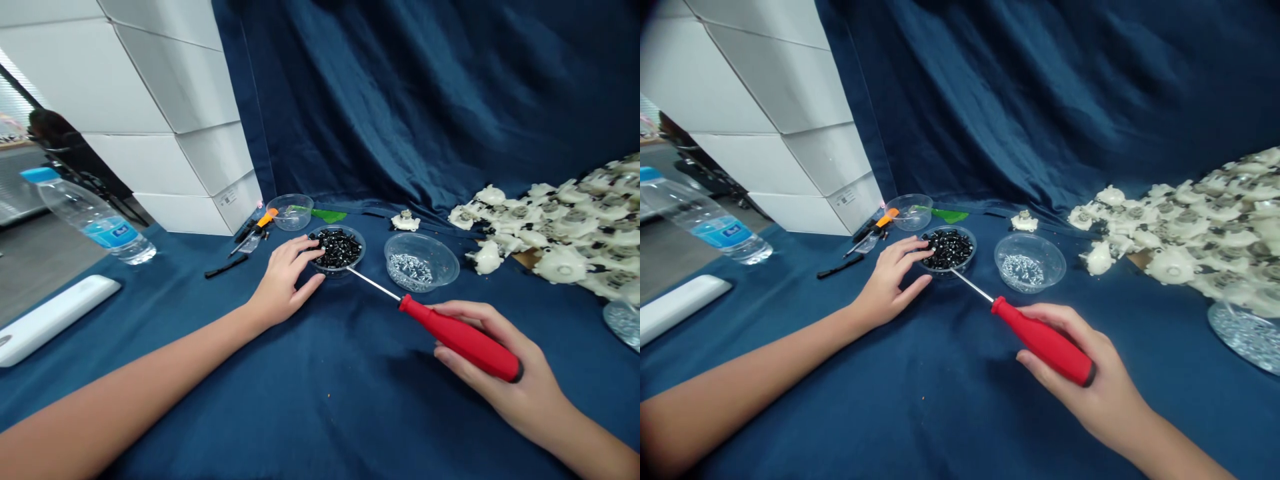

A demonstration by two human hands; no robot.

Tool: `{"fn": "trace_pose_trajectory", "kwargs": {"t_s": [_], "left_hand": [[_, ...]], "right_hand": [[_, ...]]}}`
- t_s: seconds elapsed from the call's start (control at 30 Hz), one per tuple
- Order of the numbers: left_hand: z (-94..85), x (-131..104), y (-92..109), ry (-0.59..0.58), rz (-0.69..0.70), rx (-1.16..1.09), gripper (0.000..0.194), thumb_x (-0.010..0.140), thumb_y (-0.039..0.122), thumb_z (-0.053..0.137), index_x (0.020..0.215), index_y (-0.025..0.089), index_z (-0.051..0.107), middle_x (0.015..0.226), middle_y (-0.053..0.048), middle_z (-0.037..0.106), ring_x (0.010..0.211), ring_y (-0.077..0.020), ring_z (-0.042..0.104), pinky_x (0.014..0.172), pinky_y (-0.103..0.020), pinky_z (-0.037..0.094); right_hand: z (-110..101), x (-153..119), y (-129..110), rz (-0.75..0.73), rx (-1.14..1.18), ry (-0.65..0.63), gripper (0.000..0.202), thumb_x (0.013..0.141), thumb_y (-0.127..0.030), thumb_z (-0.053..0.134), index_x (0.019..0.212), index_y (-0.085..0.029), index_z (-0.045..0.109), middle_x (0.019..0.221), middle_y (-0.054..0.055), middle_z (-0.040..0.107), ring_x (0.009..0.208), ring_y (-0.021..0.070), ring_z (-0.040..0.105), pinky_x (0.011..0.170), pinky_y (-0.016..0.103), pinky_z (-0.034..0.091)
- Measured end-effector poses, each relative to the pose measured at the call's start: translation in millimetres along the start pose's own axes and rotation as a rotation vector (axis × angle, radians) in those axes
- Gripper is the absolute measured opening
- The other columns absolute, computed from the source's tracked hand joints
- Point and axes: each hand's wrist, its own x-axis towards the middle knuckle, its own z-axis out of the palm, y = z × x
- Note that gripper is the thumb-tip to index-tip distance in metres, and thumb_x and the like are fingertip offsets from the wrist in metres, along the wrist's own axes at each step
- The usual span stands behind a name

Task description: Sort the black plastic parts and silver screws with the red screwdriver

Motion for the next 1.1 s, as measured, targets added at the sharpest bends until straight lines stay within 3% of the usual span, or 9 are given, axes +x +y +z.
{"fn": "trace_pose_trajectory", "kwargs": {"t_s": [0.17, 0.33, 0.4, 0.47, 0.53, 0.6, 0.67, 0.83, 1.1], "left_hand": [[-2.9, -0.9, 4.9, 0.076, -0.039, -0.037, 0.020, 0.108, 0.033, 0.060, 0.122, 0.027, 0.072, 0.130, -0.007, 0.075, 0.128, -0.0272, 0.065, 0.113, -0.050, 0.046], [-7.6, -1.9, 10.2, 0.154, -0.049, -0.083, 0.012, 0.106, 0.031, 0.065, 0.110, 0.027, 0.075, 0.115, -0.005, 0.079, 0.112, -0.0262, 0.070, 0.105, -0.050, 0.049], [-9.5, -3.6, 18.6, 0.176, -0.053, -0.196, 0.011, 0.105, 0.031, 0.067, 0.110, 0.026, 0.075, 0.111, -0.005, 0.078, 0.109, -0.0252, 0.069, 0.102, -0.047, 0.052], [-9.3, -6.0, 29.7, 0.122, -0.123, -0.395, 0.016, 0.106, 0.034, 0.066, 0.113, 0.024, 0.076, 0.109, -0.006, 0.076, 0.103, -0.0234, 0.070, 0.095, -0.041, 0.055], [-6.0, -8.7, 40.2, -0.026, -0.279, -0.641, 0.026, 0.108, 0.042, 0.061, 0.116, 0.023, 0.077, 0.103, -0.006, 0.075, 0.090, -0.0198, 0.070, 0.082, -0.035, 0.058], [-0.4, -10.6, 46.7, -0.187, -0.449, -0.851, 0.035, 0.109, 0.049, 0.058, 0.114, 0.021, 0.079, 0.089, -0.003, 0.072, 0.075, -0.0156, 0.067, 0.072, -0.030, 0.056], [5.8, -11.4, 48.3, -0.275, -0.560, -0.996, 0.038, 0.107, 0.052, 0.061, 0.114, 0.020, 0.080, 0.081, -0.001, 0.069, 0.067, -0.0126, 0.064, 0.072, -0.028, 0.056], [12.6, -10.1, 41.5, -0.343, -0.672, -1.268, 0.036, 0.098, 0.045, 0.077, 0.124, 0.019, 0.078, 0.094, -0.003, 0.075, 0.075, -0.0135, 0.071, 0.076, -0.029, 0.061], [15.3, -10.0, 35.6, -0.396, -0.681, -1.489, 0.030, 0.099, 0.036, 0.078, 0.118, 0.015, 0.066, 0.114, -0.016, 0.081, 0.081, -0.0168, 0.077, 0.072, -0.030, 0.066]], "right_hand": [[-0.2, 1.8, 0.5, -0.035, -0.015, -0.027, 0.032, 0.095, -0.043, 0.079, 0.125, -0.033, 0.071, 0.117, 0.005, 0.079, 0.094, 0.0265, 0.080, 0.079, 0.036, 0.065], [0.0, 2.6, -1.3, -0.027, 0.032, -0.096, 0.032, 0.094, -0.042, 0.079, 0.123, -0.033, 0.073, 0.117, 0.005, 0.082, 0.101, 0.0290, 0.081, 0.079, 0.036, 0.065], [-0.7, 3.1, -1.7, -0.008, 0.053, -0.141, 0.030, 0.093, -0.041, 0.079, 0.121, -0.032, 0.074, 0.112, 0.005, 0.082, 0.092, 0.0276, 0.081, 0.077, 0.035, 0.065], [-1.9, 4.0, -0.6, 0.027, 0.072, -0.192, 0.027, 0.094, -0.042, 0.077, 0.118, -0.031, 0.076, 0.102, 0.003, 0.082, 0.076, 0.0232, 0.077, 0.067, 0.032, 0.062], [-3.3, 5.6, 2.7, 0.100, 0.113, -0.207, 0.026, 0.094, -0.045, 0.076, 0.116, -0.030, 0.077, 0.095, 0.002, 0.081, 0.067, 0.0206, 0.072, 0.059, 0.030, 0.058], [-4.7, 8.0, 8.3, 0.193, 0.214, -0.176, 0.029, 0.095, -0.047, 0.076, 0.117, -0.028, 0.076, 0.096, 0.003, 0.082, 0.072, 0.0221, 0.074, 0.061, 0.030, 0.059], [-5.7, 11.2, 14.7, 0.261, 0.380, -0.143, 0.031, 0.096, -0.047, 0.074, 0.119, -0.026, 0.074, 0.099, 0.006, 0.083, 0.078, 0.0244, 0.076, 0.070, 0.034, 0.062], [-5.7, 18.7, 23.7, 0.267, 0.719, -0.184, 0.038, 0.102, -0.052, 0.058, 0.120, -0.023, 0.074, 0.101, 0.013, 0.084, 0.075, 0.0271, 0.076, 0.069, 0.040, 0.064], [-6.0, 15.6, 25.8, 0.288, 0.780, -0.195, 0.041, 0.103, -0.050, 0.056, 0.125, -0.021, 0.073, 0.109, 0.015, 0.083, 0.084, 0.0274, 0.076, 0.072, 0.037, 0.062]]}}
